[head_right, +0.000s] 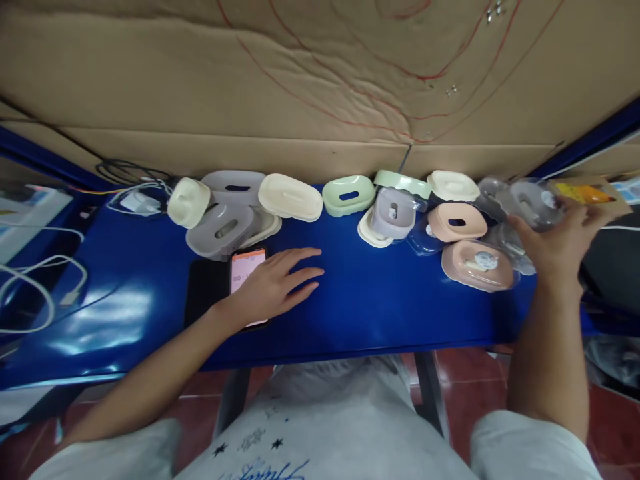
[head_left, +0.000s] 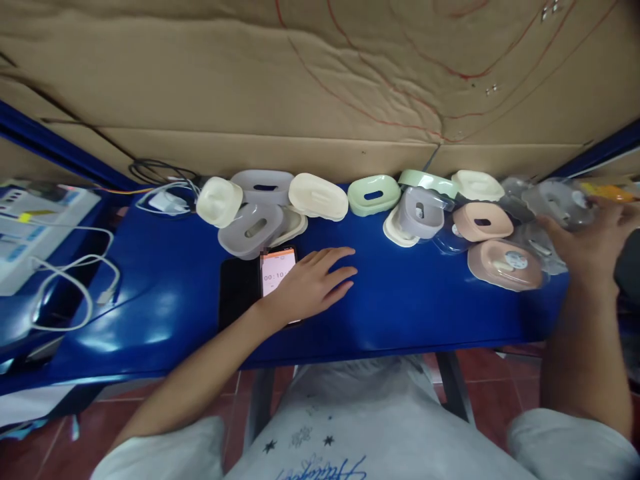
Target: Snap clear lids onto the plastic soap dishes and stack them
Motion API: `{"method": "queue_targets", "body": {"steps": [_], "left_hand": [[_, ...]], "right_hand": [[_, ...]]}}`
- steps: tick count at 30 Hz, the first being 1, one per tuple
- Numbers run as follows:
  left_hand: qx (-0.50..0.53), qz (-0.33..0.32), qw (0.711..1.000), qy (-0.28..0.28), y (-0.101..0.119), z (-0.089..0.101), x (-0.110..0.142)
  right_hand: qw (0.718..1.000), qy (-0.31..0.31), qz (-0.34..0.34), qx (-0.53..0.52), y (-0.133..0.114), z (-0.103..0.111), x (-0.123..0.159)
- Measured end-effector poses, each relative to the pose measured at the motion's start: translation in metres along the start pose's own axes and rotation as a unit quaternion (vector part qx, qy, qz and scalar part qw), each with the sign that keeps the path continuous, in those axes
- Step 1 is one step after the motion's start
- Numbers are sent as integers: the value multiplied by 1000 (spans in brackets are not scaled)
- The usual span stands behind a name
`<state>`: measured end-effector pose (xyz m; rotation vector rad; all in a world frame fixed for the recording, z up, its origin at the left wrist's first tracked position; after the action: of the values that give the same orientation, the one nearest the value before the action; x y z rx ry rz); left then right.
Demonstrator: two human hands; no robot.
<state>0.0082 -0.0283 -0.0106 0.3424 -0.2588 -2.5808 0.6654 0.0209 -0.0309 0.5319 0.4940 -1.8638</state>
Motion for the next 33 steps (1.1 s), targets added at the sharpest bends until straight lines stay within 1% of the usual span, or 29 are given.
{"method": "queue_targets", "body": {"steps": [2, 3, 6, 8, 9, 10, 11, 12, 13, 14, 15, 16, 17, 18, 19, 20, 22, 24, 27, 30, 33], "left_hand": [[3, -4, 1000, -9, -1, -3, -1], [5, -5, 1000, -14, -1, -4, -1], [7, -6, 999, -37, -1, -6, -1], [2, -3, 999, -47, -1, -5, 0], [-1, -2, 999, -50, -1, -4, 0], [-4, -2, 999, -51, -1, -2, 1], [-7, -2, 999, -52, -1, -1, 1], [-10, -2, 999, -54, -1, 1, 1], [-12, -3, 998, -55, 0, 2, 2], [-15, -4, 998, -57, 0, 3, 2], [-17, -4, 998, -58, 0, 5, 3], [-20, -4, 998, -57, 0, 5, 3], [-22, -5, 998, -56, 1, 6, 4], [-23, -6, 998, -53, 1, 7, 4], [-24, -7, 998, -51, 2, 8, 4], [-24, -10, 998, -48, 2, 9, 5], [-25, -13, 999, -44, 3, 11, 6], [-28, -14, 999, -41, 3, 14, 6], [-36, -10, 998, -44, 3, 15, 7], [-47, -9, 997, -56, 3, 14, 8], [-49, -10, 997, -66, 4, 10, 8]], "right_hand": [[995, -57, -76, -18, -2, -5, 8], [991, -75, -106, -23, -4, -5, 10], [984, -111, -140, -26, -8, -3, 10], [977, -137, -163, -11, -13, 5, 9], [977, -136, -166, -1, -19, 12, 10], [982, -120, -149, 2, -29, 22, 13], [989, -93, -113, -4, -43, 33, 17], [997, -59, -43, -25, -62, 46, 23], [997, -30, 39, -64, -86, 59, 30], [988, -25, 112, -105, -112, 72, 38], [973, -58, 179, -135, -140, 83, 47], [948, -131, 243, -162, -169, 91, 54], [920, -187, 291, -183, -197, 97, 61], [906, -212, 311, -191, -222, 100, 66], [903, -222, 318, -185, -243, 101, 69], [903, -232, 317, -175, -261, 99, 72], [900, -248, 321, -157, -287, 91, 76], [892, -261, 333, -156, -301, 81, 84], [891, -250, 336, -174, -309, 68, 97], [904, -211, 312, -204, -304, 65, 103], [911, -172, 285, -245, -296, 69, 100]]}}
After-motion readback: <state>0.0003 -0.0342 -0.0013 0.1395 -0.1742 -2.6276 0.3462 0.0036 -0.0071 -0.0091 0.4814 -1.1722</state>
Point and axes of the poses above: each hand's wrist, its own x-axis away from the middle knuckle, its own z-axis out of the back of the hand, y = z × x, the point moved 1 cm from there along -x, towards the middle knuckle, and after that the axes turned 14 degrees about -y, right-handed, at the moved point
